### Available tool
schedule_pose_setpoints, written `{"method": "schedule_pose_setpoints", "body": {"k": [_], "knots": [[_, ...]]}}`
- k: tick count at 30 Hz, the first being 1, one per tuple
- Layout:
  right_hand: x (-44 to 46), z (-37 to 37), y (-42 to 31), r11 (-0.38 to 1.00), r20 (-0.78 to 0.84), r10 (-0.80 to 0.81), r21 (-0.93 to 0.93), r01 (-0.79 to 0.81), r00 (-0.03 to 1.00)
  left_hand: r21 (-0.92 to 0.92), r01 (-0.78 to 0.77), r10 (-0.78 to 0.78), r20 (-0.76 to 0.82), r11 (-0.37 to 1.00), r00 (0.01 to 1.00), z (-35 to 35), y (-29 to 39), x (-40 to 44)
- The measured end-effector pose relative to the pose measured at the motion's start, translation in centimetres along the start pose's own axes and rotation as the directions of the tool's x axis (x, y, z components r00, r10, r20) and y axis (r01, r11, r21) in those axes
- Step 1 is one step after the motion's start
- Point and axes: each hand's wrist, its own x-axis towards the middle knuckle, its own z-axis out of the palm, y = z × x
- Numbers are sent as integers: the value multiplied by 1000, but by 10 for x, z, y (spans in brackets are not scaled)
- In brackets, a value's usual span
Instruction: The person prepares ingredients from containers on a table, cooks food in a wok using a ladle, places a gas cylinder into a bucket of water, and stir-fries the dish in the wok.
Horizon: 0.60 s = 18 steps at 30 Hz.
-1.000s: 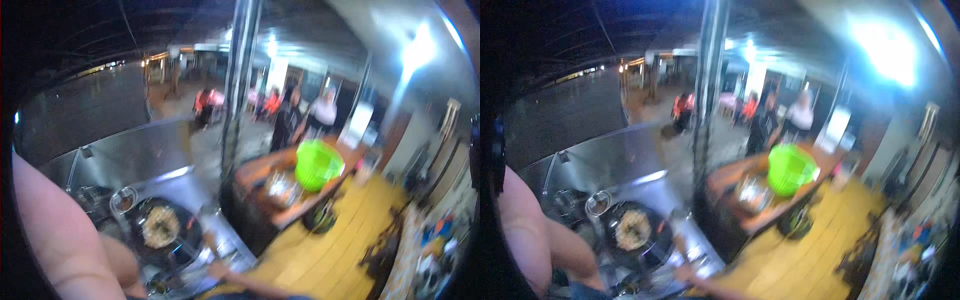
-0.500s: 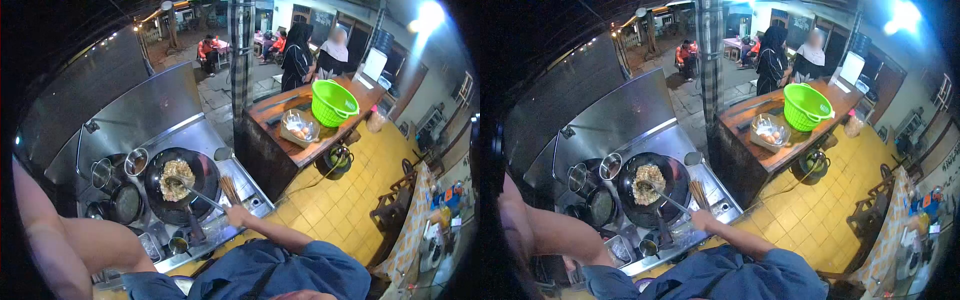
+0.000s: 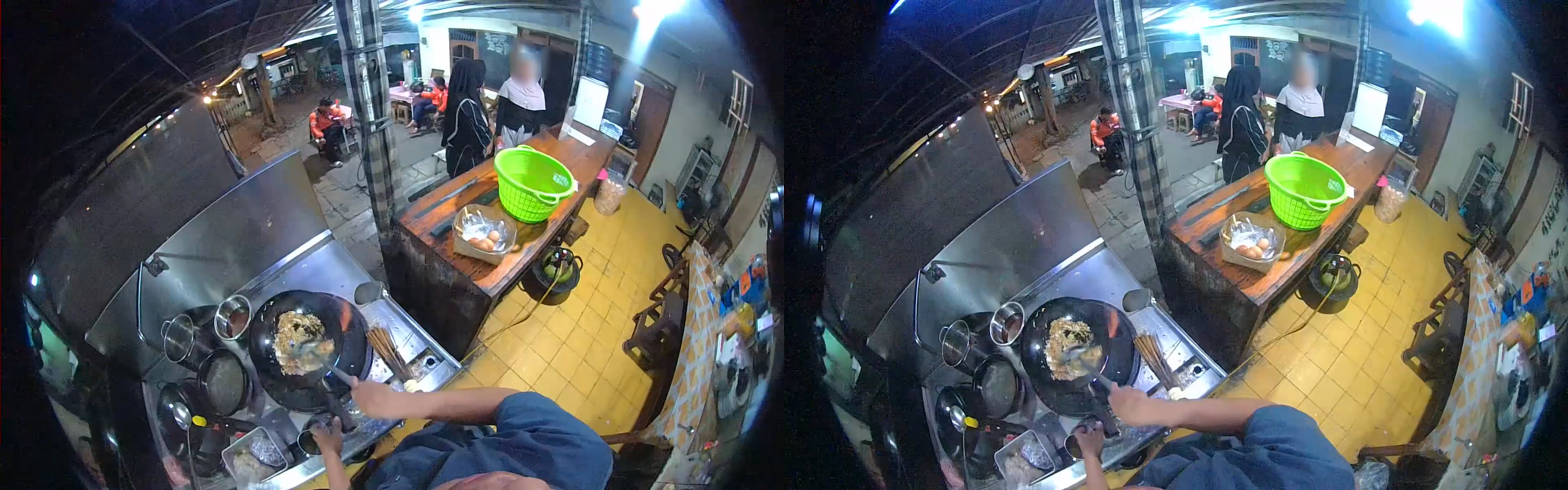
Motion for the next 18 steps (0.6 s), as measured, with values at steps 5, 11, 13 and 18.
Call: {"method": "schedule_pose_setpoints", "body": {"k": [5, 11, 13, 18], "knots": [[29, 11, 22, 999, -244, -20, 27, 27, 970, -433, 723, -234, 747, 538, 622, 20, 4, 4], [-1, -19, 6, 937, -264, -339, -186, 297, 903, -399, 817, -309, 783, 417, 540, 10, 54, 12], [26, 1, 28, 991, -234, -132, -65, 120, 963, -437, 863, -134, 868, 253, 478, 14, 39, 18], [7, -16, -14, 968, 84, 249, -54, -245, 965, -417, 882, -75, 894, 219, 441, 30, 19, 34]]}}
